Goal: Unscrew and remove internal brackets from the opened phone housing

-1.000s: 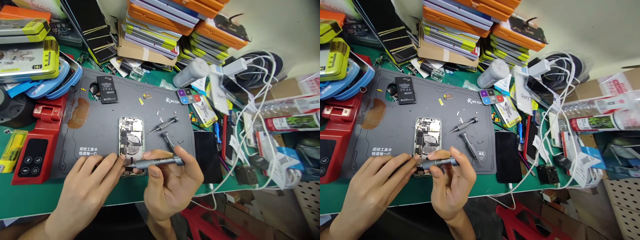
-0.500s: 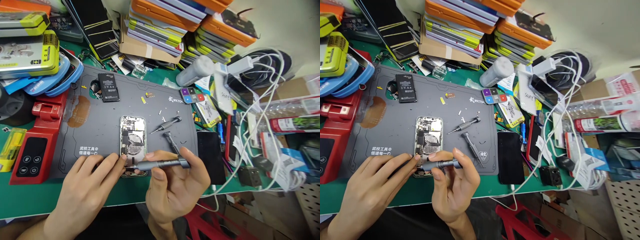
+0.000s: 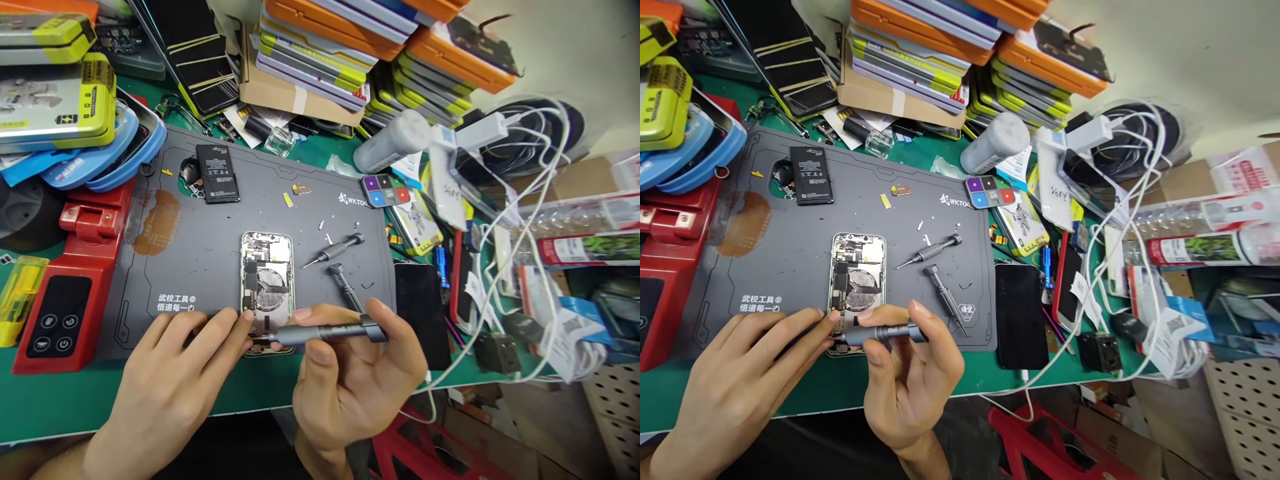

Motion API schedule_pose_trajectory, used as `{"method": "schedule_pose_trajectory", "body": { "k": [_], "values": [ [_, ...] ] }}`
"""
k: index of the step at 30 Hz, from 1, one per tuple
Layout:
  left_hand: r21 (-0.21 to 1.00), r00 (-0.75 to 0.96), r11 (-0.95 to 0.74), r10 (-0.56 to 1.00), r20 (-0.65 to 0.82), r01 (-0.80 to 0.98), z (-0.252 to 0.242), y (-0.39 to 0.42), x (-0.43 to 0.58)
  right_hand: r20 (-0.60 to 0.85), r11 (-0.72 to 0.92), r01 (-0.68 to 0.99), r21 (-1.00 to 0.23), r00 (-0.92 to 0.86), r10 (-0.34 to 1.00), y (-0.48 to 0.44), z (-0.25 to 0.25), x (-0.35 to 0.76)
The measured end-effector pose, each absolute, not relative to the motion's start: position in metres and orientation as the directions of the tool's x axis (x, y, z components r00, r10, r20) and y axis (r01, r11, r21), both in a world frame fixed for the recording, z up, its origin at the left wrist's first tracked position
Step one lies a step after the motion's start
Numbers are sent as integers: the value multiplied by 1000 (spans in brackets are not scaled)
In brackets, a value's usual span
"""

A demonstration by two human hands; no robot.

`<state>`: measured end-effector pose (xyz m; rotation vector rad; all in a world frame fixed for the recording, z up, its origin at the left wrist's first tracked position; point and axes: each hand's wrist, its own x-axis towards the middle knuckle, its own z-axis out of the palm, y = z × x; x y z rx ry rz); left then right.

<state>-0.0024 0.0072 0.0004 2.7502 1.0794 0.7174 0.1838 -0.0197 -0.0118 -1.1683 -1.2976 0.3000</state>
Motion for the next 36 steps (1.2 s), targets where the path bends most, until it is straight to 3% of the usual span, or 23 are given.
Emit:
{"method": "schedule_pose_trajectory", "body": {
  "k": [8,13,25,30,36],
  "values": [
    [255,627,-747,658,416,614,-2,8,0,792,444,728,-522,221,569,-14,-23,193],
    [238,652,-767,635,414,596,-1,10,-2,754,486,670,-561,171,634,-12,-22,187],
    [268,636,-756,649,416,597,-4,8,-2,744,476,660,-582,196,639,-14,-22,186],
    [304,613,-739,671,418,602,-6,8,-2,659,423,544,-725,370,655,-16,-17,180],
    [308,603,-730,680,418,610,-5,6,-3,621,422,492,-762,368,692,-19,-16,179]
  ]
}}
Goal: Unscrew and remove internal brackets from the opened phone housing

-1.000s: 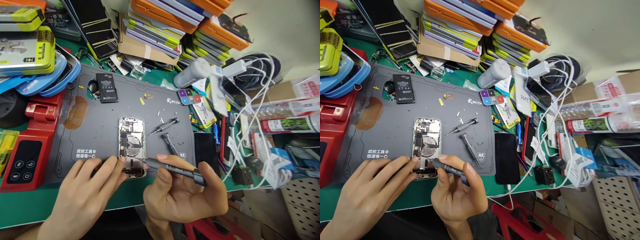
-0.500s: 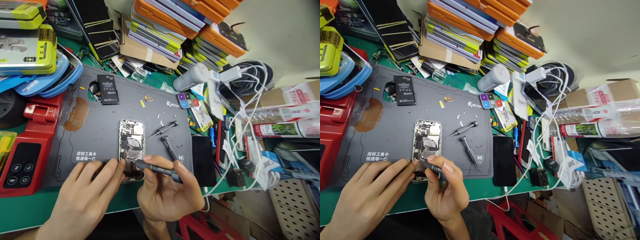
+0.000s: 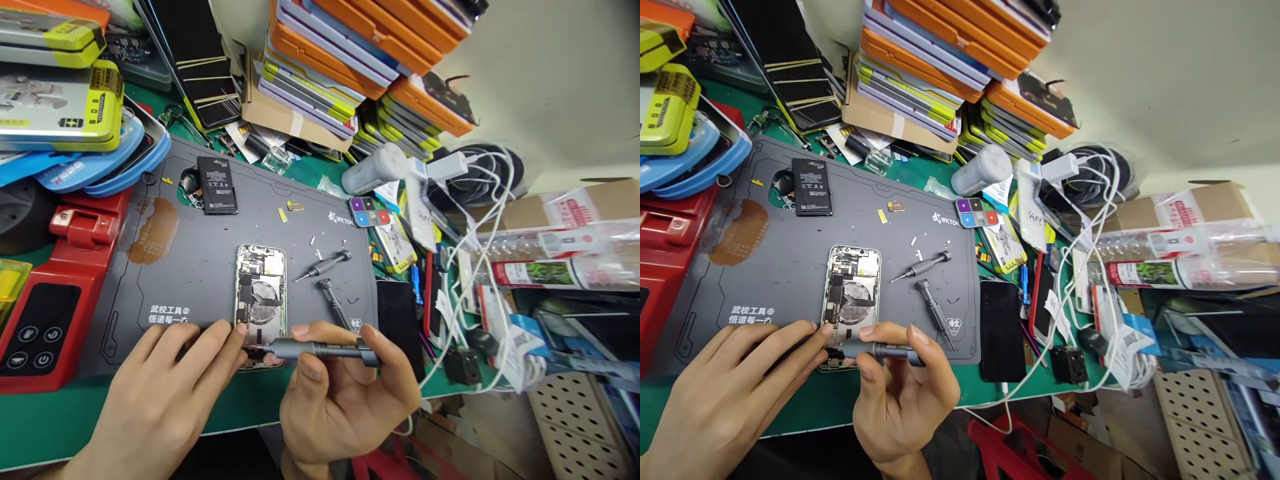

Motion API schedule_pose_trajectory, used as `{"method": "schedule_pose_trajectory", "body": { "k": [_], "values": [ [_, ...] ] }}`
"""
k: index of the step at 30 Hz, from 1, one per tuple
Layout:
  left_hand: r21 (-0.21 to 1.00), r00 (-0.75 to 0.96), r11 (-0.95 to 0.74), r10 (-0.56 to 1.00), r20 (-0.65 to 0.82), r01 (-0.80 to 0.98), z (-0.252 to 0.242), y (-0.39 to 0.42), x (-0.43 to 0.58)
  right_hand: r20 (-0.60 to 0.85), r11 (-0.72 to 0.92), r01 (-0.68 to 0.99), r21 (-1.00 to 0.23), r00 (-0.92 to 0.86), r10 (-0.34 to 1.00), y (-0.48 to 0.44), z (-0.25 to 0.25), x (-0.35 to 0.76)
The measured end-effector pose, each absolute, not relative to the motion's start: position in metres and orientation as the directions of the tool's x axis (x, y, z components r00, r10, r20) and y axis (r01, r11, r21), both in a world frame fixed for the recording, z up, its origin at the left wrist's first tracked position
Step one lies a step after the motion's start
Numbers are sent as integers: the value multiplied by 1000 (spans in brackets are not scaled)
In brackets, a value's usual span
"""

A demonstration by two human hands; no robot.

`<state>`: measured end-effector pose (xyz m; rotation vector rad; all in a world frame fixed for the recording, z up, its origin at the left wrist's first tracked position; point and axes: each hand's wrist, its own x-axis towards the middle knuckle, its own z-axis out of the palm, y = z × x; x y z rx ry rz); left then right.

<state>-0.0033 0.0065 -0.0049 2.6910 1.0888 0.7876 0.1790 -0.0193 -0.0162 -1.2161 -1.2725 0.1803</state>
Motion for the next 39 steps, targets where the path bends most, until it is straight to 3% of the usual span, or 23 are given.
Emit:
{"method": "schedule_pose_trajectory", "body": {
  "k": [39],
  "values": [
    [321,615,-725,688,386,609,-7,3,-2,650,445,509,-736,351,674,-18,-12,180]
  ]
}}
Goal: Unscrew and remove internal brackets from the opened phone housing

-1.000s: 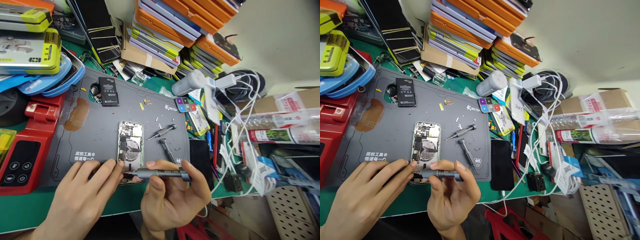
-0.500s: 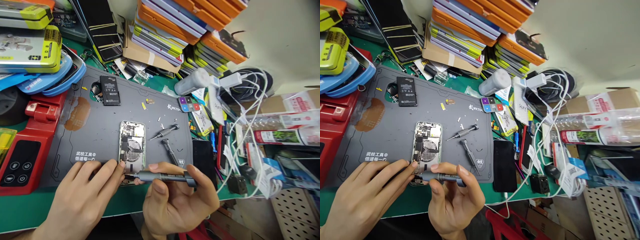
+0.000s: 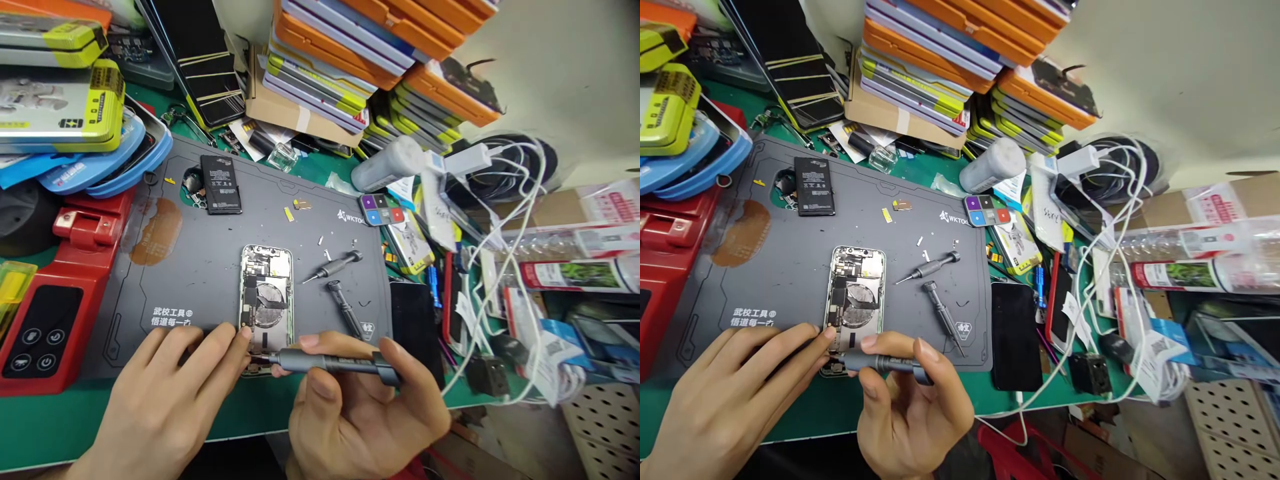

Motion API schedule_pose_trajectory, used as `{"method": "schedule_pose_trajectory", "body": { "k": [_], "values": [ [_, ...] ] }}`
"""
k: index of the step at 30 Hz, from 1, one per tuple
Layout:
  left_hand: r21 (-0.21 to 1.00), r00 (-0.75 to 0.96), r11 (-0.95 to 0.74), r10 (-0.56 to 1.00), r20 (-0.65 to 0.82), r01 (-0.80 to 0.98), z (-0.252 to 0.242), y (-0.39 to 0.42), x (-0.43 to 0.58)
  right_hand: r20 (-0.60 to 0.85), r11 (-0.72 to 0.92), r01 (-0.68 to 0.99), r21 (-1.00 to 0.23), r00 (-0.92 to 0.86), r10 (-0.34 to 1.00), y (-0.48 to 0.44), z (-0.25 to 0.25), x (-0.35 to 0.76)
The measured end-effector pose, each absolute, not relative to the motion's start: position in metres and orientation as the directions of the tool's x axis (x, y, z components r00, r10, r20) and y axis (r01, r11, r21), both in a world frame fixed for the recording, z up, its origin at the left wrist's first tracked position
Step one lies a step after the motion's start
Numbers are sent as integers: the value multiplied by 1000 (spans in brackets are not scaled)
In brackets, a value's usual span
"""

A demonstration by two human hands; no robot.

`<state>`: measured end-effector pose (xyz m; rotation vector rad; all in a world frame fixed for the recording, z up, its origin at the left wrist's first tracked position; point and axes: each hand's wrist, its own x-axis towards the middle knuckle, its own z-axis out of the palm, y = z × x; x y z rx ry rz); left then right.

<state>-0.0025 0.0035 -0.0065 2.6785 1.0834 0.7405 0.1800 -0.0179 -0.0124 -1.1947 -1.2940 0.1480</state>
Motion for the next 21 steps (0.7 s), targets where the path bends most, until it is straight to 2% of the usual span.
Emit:
{"method": "schedule_pose_trajectory", "body": {
  "k": [6,12,16,21],
  "values": [
    [300,629,-738,674,388,605,-5,5,-4,666,446,525,-725,373,646,-18,-15,180],
    [284,613,-748,658,437,600,-6,8,-1,761,392,713,-582,306,572,-21,-24,184],
    [289,595,-739,666,450,609,-8,6,-1,741,411,703,-581,246,625,-19,-23,182],
    [290,600,-744,661,451,602,-10,5,0,727,418,673,-610,265,634,-17,-24,179]
  ]
}}
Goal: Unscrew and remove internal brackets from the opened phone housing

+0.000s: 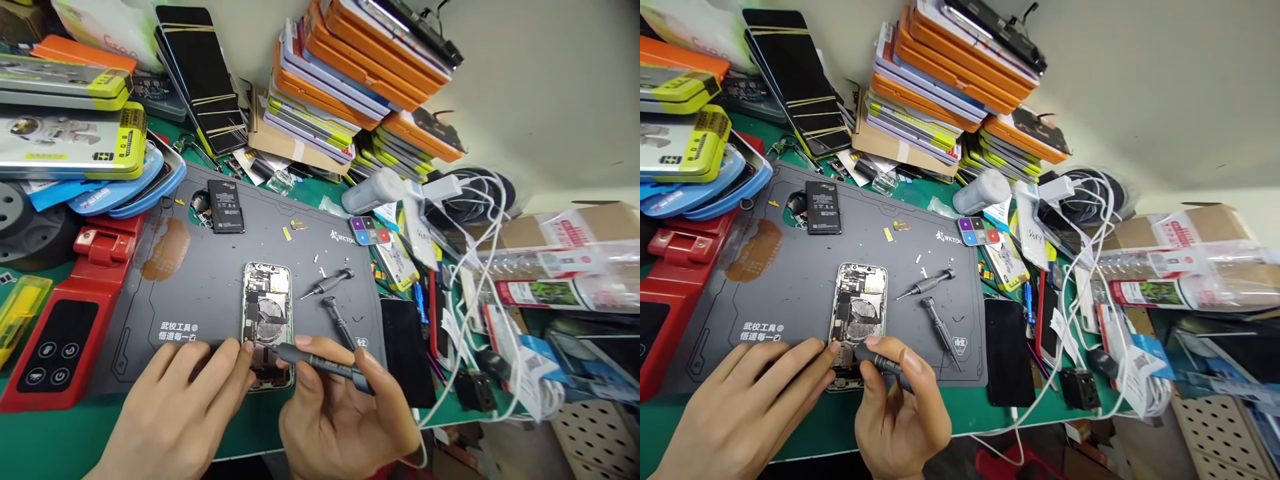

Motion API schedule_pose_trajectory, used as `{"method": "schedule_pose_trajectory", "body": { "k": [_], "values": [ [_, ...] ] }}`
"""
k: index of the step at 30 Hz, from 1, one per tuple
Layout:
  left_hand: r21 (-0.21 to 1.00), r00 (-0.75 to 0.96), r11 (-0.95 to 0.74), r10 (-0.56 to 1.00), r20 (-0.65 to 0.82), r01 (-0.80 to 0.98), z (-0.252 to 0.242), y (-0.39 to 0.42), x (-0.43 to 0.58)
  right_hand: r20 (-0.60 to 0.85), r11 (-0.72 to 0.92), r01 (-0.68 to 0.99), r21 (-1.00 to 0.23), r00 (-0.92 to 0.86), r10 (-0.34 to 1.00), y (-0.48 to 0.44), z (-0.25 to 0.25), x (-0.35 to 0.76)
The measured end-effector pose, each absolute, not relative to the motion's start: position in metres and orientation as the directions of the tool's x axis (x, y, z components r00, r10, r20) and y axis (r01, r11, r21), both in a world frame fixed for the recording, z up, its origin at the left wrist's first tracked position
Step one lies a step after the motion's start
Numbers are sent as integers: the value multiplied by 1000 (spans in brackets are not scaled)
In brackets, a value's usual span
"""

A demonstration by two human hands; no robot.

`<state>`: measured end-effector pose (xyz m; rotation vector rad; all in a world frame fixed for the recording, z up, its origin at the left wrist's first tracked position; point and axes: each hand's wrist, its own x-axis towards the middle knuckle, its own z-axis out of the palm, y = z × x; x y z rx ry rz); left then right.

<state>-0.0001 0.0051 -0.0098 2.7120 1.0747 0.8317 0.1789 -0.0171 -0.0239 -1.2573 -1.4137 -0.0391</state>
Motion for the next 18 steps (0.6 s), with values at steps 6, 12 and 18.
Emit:
{"method": "schedule_pose_trajectory", "body": {
  "k": [6,12,18],
  "values": [
    [296,603,-739,668,436,605,-12,2,-1,738,413,737,-536,171,653,-18,-23,184],
    [300,578,-731,673,461,613,-10,3,1,805,362,878,-314,45,591,-17,-17,186],
    [283,553,-715,683,478,639,-10,3,4,813,374,855,-360,90,575,-14,-11,184]
  ]
}}
